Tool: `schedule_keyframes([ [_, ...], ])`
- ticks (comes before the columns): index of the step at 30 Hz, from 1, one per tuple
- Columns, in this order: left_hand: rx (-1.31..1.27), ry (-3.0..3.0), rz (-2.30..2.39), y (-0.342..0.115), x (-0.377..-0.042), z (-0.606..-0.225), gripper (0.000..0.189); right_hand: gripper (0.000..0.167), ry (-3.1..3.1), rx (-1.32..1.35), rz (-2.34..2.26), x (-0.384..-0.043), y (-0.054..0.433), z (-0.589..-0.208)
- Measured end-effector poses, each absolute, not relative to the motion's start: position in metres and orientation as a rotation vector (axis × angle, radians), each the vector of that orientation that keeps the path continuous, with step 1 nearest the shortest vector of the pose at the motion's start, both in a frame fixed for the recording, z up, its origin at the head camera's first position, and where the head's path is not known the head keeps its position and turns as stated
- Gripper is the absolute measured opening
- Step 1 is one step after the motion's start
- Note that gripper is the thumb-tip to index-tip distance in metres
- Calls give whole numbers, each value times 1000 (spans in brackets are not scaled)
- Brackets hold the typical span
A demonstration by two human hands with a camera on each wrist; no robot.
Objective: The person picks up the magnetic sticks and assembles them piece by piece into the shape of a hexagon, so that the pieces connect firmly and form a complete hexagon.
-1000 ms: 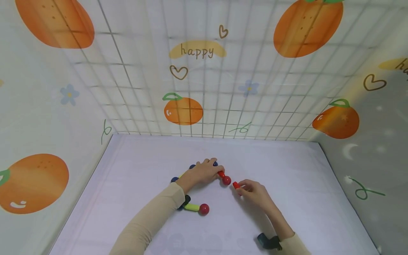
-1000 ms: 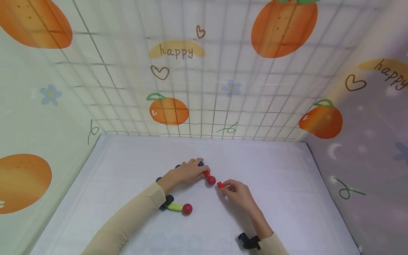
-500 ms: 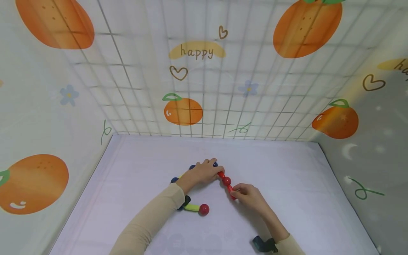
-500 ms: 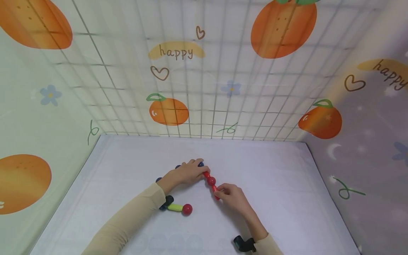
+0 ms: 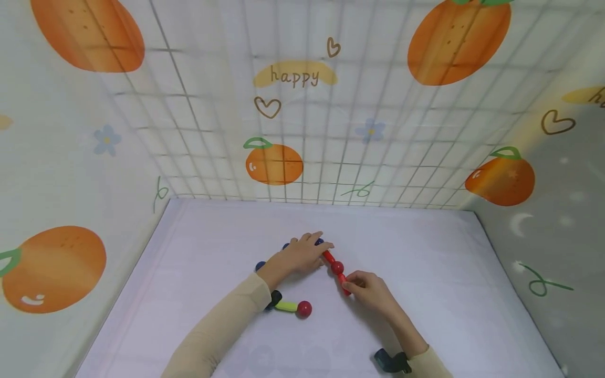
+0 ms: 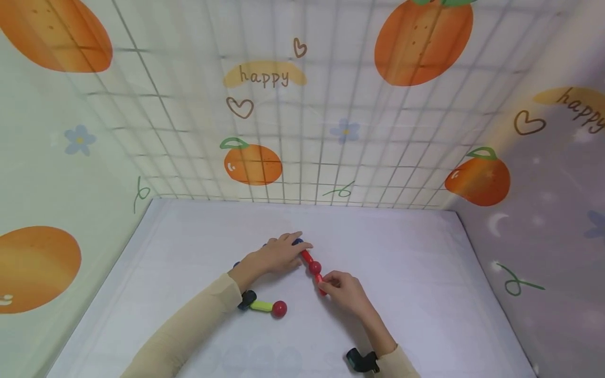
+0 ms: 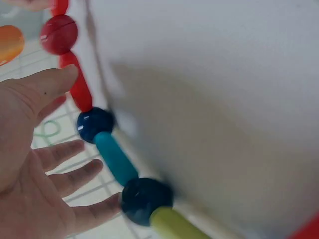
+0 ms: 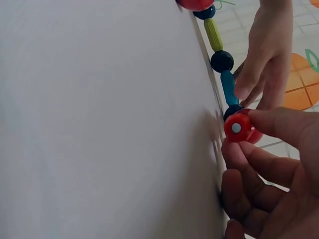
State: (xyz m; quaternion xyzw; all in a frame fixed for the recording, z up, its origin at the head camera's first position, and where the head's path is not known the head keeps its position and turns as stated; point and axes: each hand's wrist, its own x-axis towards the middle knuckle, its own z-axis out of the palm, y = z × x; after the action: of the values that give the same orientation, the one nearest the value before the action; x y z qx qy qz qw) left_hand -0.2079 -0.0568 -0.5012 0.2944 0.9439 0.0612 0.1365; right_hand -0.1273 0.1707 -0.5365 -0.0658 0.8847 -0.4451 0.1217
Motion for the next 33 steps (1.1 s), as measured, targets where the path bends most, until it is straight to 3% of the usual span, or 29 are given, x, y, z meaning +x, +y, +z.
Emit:
schedule_keyframes([
  [7,833,2799,179,-82,-185,-487,52,13,2580,-167,-1278,-128,170,-537],
  [18,745,2767,483,-129,-112,-475,47,10,2592,-155,-1266,-127,168,-538],
  [25,741,2849,530,-134,-80,-488,43,13,2592,-183,-1257,-126,168,-541],
  [33,763,2916,432,-127,-68,-504,36,15,2614,-196,-1227,-127,164,-540],
])
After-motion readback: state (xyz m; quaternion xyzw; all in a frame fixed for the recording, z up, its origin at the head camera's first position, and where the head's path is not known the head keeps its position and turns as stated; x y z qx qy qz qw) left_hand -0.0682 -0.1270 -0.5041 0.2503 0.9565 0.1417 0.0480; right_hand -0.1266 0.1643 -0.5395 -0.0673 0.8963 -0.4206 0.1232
